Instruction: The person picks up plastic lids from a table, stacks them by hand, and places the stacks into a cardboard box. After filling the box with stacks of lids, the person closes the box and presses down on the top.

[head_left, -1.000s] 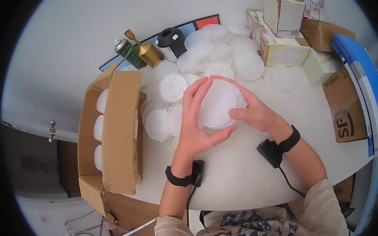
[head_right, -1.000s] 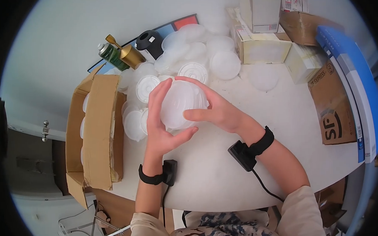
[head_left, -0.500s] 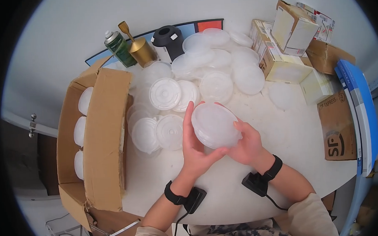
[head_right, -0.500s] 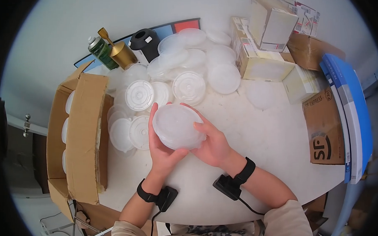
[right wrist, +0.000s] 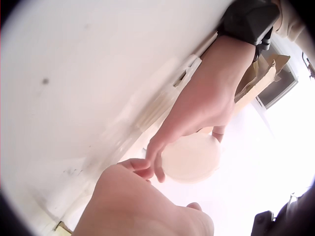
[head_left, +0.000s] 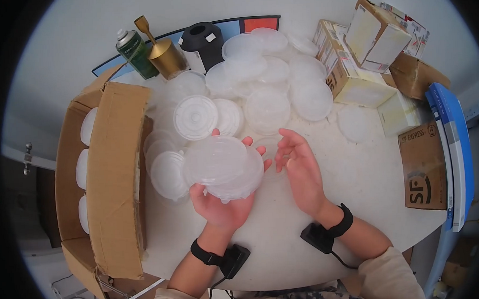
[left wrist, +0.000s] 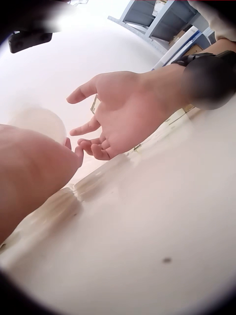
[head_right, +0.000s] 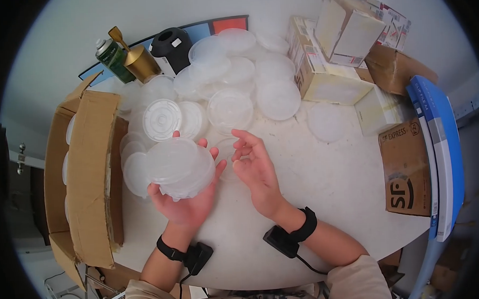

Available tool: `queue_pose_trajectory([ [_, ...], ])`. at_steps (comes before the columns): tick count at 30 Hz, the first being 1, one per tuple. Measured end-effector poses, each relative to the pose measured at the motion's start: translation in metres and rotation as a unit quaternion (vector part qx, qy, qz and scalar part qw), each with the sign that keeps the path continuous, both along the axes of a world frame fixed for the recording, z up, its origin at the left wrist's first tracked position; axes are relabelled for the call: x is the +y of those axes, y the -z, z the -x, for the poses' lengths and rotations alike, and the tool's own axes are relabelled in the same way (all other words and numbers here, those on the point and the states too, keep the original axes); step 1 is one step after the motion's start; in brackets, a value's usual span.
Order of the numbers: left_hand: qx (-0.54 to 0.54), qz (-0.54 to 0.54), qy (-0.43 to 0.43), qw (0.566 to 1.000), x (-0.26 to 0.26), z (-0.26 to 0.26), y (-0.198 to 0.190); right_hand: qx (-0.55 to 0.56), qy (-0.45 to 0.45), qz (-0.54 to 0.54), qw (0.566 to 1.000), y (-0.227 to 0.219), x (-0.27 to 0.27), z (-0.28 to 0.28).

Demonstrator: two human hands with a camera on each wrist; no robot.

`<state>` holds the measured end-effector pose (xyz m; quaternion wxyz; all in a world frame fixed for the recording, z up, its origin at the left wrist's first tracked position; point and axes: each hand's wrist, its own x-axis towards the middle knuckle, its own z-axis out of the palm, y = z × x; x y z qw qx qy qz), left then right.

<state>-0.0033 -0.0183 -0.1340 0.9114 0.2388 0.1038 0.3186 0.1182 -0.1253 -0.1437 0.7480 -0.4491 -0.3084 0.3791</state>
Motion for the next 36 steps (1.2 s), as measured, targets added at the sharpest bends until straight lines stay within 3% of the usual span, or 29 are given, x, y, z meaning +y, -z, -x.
queue_pose_trajectory([
  [1, -0.035, -0.012, 0.034, 0.999, 0.002, 0.002, 0.001, 0.002, 0.062, -0.012, 0.998, -0.001, -0.001, -0.006],
  [2, -0.07, -0.024, 0.068, 0.995, 0.004, 0.003, 0.002, 0.002, 0.062, -0.011, 0.998, -0.003, -0.002, -0.012],
  [4, -0.055, -0.017, 0.071, 0.996, 0.006, 0.003, 0.0, -0.112, 0.123, -0.071, 0.984, -0.006, -0.006, -0.022],
  [5, -0.042, -0.012, 0.075, 0.996, 0.006, 0.003, -0.001, -0.111, 0.122, -0.07, 0.984, -0.004, -0.007, -0.027],
  [7, -0.041, -0.021, 0.068, 0.997, 0.005, 0.003, 0.0, -0.223, 0.17, -0.037, 0.959, 0.002, -0.007, -0.036],
  [13, -0.032, -0.009, 0.071, 0.997, 0.006, 0.004, 0.0, -0.359, 0.107, 0.158, 0.914, 0.002, -0.001, -0.036],
  [18, -0.052, 0.001, 0.077, 0.996, 0.007, 0.005, 0.005, -0.432, 0.069, 0.16, 0.885, -0.001, -0.001, -0.033],
  [25, 0.016, -0.043, 0.071, 0.996, 0.007, 0.003, 0.0, -0.534, 0.031, 0.16, 0.83, -0.007, -0.001, -0.029],
  [36, 0.021, -0.105, 0.117, 0.987, 0.011, 0.003, -0.001, -0.483, 0.027, 0.144, 0.863, -0.001, 0.0, -0.032],
])
